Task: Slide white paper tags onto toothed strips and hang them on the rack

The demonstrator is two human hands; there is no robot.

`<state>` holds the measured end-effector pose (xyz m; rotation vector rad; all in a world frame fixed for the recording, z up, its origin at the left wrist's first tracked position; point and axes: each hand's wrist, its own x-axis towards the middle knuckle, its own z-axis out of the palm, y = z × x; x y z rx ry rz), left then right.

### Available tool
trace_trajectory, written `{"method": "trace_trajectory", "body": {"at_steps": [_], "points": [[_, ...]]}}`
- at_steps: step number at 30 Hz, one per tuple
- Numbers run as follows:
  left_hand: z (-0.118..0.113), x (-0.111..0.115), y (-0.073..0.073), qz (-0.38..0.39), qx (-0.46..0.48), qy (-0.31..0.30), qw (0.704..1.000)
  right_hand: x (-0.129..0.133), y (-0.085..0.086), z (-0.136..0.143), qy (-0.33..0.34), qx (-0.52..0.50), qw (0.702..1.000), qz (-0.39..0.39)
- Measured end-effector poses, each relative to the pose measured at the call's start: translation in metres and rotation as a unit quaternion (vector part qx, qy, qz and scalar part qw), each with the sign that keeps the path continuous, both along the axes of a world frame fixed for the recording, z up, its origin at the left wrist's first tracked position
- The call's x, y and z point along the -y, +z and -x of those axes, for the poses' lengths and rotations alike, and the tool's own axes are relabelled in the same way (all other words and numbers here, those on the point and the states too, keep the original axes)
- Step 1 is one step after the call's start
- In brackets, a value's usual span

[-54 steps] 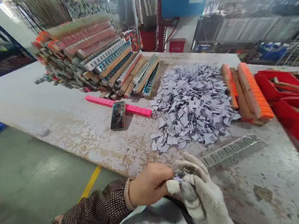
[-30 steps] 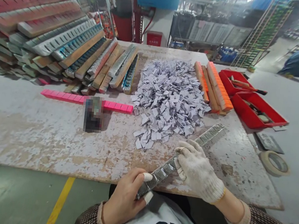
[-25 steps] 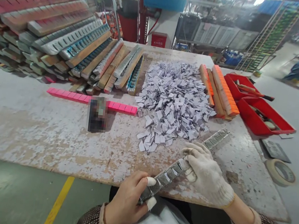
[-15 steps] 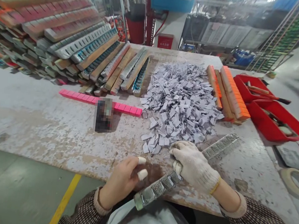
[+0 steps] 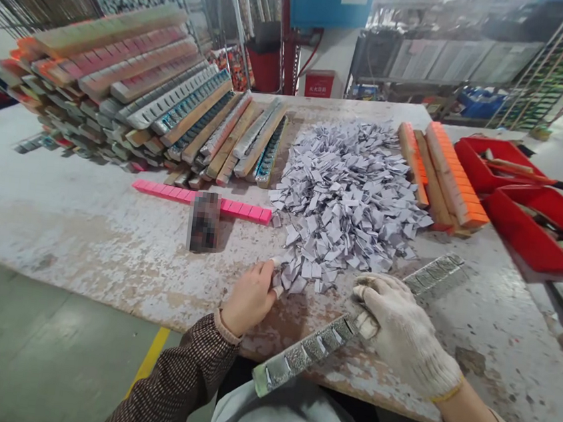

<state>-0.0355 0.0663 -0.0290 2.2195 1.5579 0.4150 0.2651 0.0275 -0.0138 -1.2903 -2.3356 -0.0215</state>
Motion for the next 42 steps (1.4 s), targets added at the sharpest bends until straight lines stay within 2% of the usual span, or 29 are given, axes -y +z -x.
{"method": "trace_trajectory", "body": {"at_steps": [4,7,12,15,17,19,21,23,25,29,34,38,42], "points": [[-0.003,0.001,-0.003,-0.002,0.059,-0.003,0.998,0.006,0.003,-0.005,-0.006,-0.032,0.999,-0.011],[-0.005,0.009,0.002,-0.001,0.114,-0.012,0.993,0.008,0.012,0.002,-0.003,-0.059,0.998,-0.021],[-0.015,0.036,0.029,0.062,0.269,-0.107,0.955,0.014,0.029,0.036,0.042,-0.109,0.993,-0.020],[-0.024,0.052,0.044,0.083,0.273,-0.154,0.946,0.023,0.029,0.053,0.100,-0.136,0.986,0.005],[-0.029,0.059,0.048,0.088,0.281,-0.172,0.940,0.029,0.026,0.056,0.113,-0.156,0.981,0.009],[-0.029,0.062,0.046,0.080,0.298,-0.170,0.936,0.033,0.021,0.051,0.075,-0.180,0.981,-0.004],[-0.024,0.064,0.042,0.059,0.301,-0.154,0.939,0.036,0.017,0.038,0.004,-0.195,0.980,-0.028],[-0.015,0.065,0.035,0.039,0.278,-0.140,0.950,0.038,0.015,0.023,-0.048,-0.190,0.979,-0.050],[-0.006,0.069,0.028,0.044,0.249,-0.146,0.956,0.040,0.012,0.011,-0.072,-0.171,0.981,-0.063],[0.004,0.079,0.015,0.095,0.235,-0.166,0.953,0.044,0.006,0.009,-0.062,-0.104,0.990,-0.074],[0.002,0.086,0.011,0.128,0.255,-0.162,0.945,0.043,0.001,0.017,-0.068,-0.052,0.993,-0.082],[-0.001,0.088,0.007,0.131,0.266,-0.156,0.942,0.038,0.003,0.015,-0.098,-0.005,0.993,-0.070],[-0.002,0.091,0.001,0.121,0.270,-0.151,0.943,0.034,0.009,0.019,-0.069,0.014,0.996,-0.052]]}}
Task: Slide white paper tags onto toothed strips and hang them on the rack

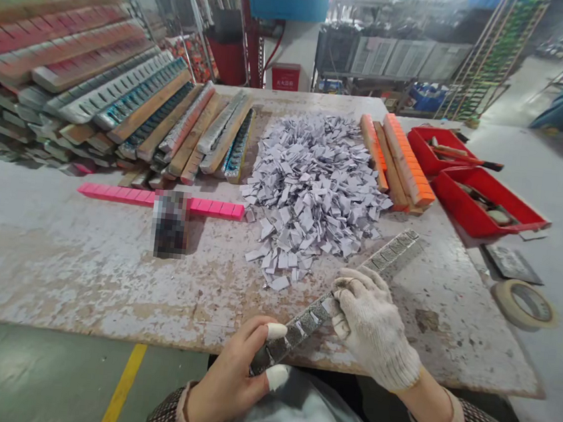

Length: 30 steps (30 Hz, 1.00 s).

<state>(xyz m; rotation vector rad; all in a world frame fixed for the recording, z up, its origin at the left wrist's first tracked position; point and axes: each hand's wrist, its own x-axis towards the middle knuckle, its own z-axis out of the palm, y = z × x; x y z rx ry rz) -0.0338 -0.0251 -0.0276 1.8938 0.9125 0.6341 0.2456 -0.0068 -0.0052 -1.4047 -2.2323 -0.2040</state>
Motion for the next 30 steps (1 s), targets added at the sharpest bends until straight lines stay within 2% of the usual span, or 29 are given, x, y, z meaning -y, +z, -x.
{"method": "trace_trajectory", "body": {"at_steps": [3,7,12,16,19,21,24,27,30], "points": [[-0.001,0.003,-0.004,-0.017,0.005,0.003,1.000,0.000,0.000,0.007,0.013,0.015,1.000,0.009],[-0.003,0.005,-0.008,-0.038,0.006,0.008,0.999,-0.001,-0.009,0.012,0.011,0.016,1.000,0.000],[-0.005,0.008,-0.011,-0.042,0.002,0.008,0.999,-0.003,-0.025,0.007,0.039,-0.058,0.997,0.010],[0.011,0.012,-0.007,-0.021,0.029,-0.011,0.999,0.003,-0.032,0.017,0.070,-0.126,0.989,0.013],[0.032,0.008,0.001,0.033,0.069,-0.033,0.996,0.011,-0.034,0.034,0.094,-0.164,0.981,0.037],[0.040,-0.003,0.007,0.054,0.034,0.025,0.998,0.015,-0.035,0.044,0.110,-0.189,0.974,0.060],[0.032,-0.035,0.010,-0.001,-0.113,0.156,0.981,0.017,-0.034,0.050,0.130,-0.218,0.965,0.072],[0.005,-0.073,0.006,-0.048,-0.199,0.160,0.966,0.016,-0.028,0.046,0.115,-0.243,0.960,0.083],[-0.014,-0.099,0.001,-0.032,-0.194,0.155,0.968,0.016,-0.019,0.035,0.069,-0.272,0.957,0.077]]}}
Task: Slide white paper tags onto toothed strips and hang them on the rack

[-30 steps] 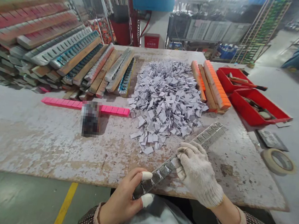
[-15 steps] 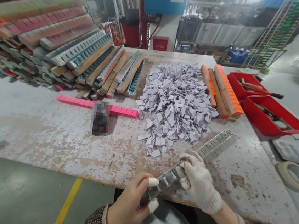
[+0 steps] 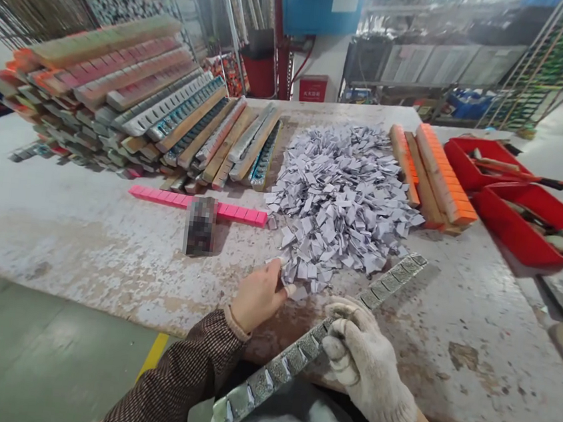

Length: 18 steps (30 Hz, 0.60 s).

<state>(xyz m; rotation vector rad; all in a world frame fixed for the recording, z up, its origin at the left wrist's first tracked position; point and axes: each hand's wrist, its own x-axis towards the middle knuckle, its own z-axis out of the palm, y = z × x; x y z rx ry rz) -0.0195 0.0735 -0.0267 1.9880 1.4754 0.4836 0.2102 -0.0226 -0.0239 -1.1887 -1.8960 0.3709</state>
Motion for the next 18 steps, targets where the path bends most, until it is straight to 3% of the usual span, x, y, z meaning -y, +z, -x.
{"method": "trace_trajectory", "body": {"at_steps": [3,8,13,18], "points": [[0.004,-0.007,-0.005,0.013,0.035,0.005,0.999,-0.001,0.005,-0.010,-0.037,-0.029,0.999,0.001],[0.028,0.001,-0.005,0.056,0.142,0.005,0.988,-0.012,0.004,-0.013,-0.060,-0.075,0.995,0.034],[0.020,0.020,0.012,0.151,0.381,-0.043,0.911,-0.031,0.012,0.006,-0.020,-0.014,1.000,-0.001],[0.005,0.037,0.027,0.152,0.360,-0.105,0.914,-0.041,0.025,0.023,0.035,0.003,0.999,-0.008]]}}
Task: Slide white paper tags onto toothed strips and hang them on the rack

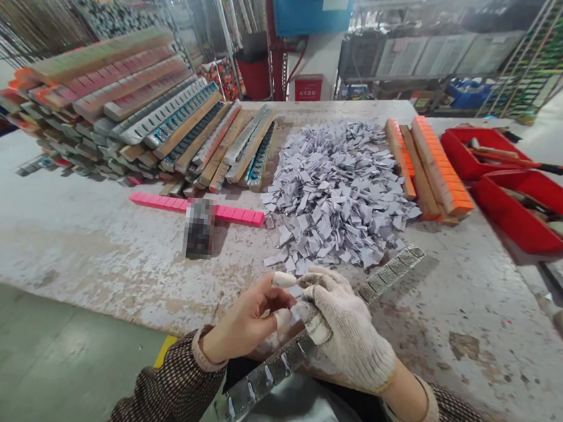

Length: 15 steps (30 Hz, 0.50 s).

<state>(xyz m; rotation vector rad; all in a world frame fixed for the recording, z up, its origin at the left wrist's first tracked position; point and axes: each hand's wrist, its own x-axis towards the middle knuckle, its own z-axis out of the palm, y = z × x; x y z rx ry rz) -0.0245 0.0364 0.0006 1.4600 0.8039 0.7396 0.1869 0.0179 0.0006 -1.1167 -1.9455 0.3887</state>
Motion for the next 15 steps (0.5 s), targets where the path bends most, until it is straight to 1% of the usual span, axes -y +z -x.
{"method": "trace_trajectory", "body": {"at_steps": [2,5,7,9,11,15], "points": [[-0.001,0.004,0.004,-0.007,-0.012,-0.011,1.000,0.002,0.002,-0.004,-0.010,-0.008,1.000,0.002],[0.007,0.010,0.007,-0.024,-0.050,-0.012,0.998,0.013,0.002,-0.022,-0.054,-0.008,0.998,0.003],[0.014,0.016,0.007,-0.030,-0.090,-0.019,0.995,0.023,-0.001,-0.034,-0.078,0.014,0.997,-0.021],[0.022,0.023,0.006,-0.018,-0.118,-0.039,0.992,0.032,-0.006,-0.040,-0.089,0.056,0.993,-0.054],[0.027,0.031,0.002,-0.005,-0.126,-0.062,0.990,0.039,-0.013,-0.039,-0.091,0.099,0.987,-0.083],[0.028,0.039,-0.007,-0.014,-0.120,-0.081,0.989,0.042,-0.019,-0.031,-0.107,0.145,0.979,-0.100]]}}
